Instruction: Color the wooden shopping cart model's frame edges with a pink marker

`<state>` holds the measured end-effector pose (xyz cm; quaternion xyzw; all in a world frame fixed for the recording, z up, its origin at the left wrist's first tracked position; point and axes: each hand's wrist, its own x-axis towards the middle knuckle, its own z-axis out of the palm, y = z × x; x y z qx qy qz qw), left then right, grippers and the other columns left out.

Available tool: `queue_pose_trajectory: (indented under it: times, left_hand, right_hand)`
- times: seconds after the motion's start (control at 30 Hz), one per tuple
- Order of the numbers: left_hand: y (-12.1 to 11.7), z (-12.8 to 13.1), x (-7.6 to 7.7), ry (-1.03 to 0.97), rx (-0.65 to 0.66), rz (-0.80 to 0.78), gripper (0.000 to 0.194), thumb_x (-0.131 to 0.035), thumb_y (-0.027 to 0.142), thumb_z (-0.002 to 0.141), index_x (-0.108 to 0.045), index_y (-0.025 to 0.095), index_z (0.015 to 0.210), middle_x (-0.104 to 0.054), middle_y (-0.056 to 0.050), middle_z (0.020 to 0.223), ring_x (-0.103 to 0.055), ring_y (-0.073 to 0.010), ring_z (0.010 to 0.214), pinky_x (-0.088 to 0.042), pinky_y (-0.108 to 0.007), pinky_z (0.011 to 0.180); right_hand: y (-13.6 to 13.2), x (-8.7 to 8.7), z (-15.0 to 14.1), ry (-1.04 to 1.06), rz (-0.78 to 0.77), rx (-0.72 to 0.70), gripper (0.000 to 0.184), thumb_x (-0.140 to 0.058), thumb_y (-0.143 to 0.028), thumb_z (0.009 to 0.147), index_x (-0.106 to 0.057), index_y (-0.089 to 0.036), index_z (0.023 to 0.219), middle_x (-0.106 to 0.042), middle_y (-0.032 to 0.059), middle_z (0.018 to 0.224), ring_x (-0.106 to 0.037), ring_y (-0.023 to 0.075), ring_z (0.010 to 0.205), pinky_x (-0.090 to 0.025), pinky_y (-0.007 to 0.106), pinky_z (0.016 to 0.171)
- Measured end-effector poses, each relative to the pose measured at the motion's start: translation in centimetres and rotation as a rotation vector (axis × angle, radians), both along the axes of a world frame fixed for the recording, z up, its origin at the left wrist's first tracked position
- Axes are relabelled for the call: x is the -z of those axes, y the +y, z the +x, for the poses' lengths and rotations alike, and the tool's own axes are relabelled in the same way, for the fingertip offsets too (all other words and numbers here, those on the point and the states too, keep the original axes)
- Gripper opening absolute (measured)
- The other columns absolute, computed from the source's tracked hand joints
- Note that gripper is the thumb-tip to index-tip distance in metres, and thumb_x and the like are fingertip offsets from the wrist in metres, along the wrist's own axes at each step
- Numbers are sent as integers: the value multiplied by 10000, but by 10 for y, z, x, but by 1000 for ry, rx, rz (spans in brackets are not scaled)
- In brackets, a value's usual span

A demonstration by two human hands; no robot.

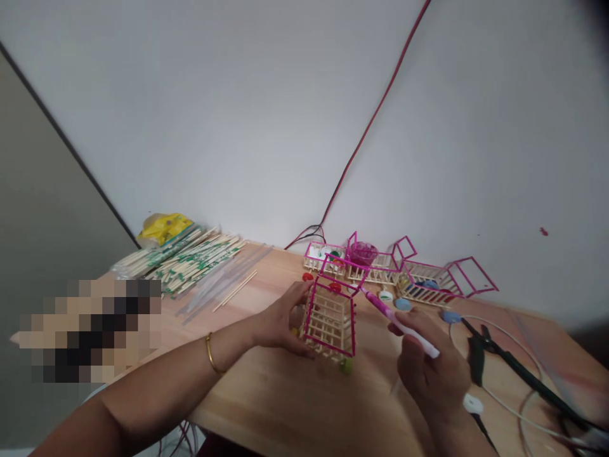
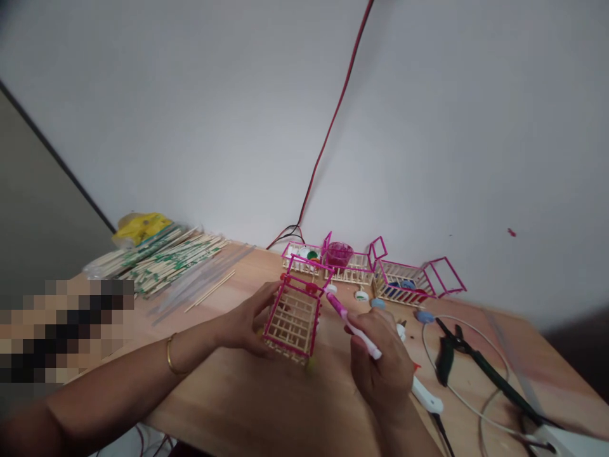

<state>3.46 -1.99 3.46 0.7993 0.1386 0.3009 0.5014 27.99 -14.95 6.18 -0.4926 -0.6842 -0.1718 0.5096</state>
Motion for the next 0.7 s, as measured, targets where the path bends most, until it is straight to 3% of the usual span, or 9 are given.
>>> queue_pose_trajectory:
  times: [0.2, 0.7]
  left_hand:
    - [-3, 1, 1, 7, -19, 23, 1160, -942, 399, 470, -356, 255, 1460, -448, -108, 1406, -436, -343, 1324, -358, -528, 1151]
    - [-1, 0, -3, 22, -60, 62, 1125, -938, 437, 468, -393, 240, 1432, -459, -115, 1387, -441, -347, 1313, -359, -526, 1143]
  right_hand:
    - [6, -1, 2, -86, -20, 7, 174, -482, -298, 967, -621, -221, 1039, -681, 21, 746, -646, 175, 678, -506, 340, 705]
    - [5, 1, 4, -67, -33, -25, 160, -496, -284, 954, -626, -215, 1016, -676, 38, 783, -640, 170, 662, -503, 336, 672]
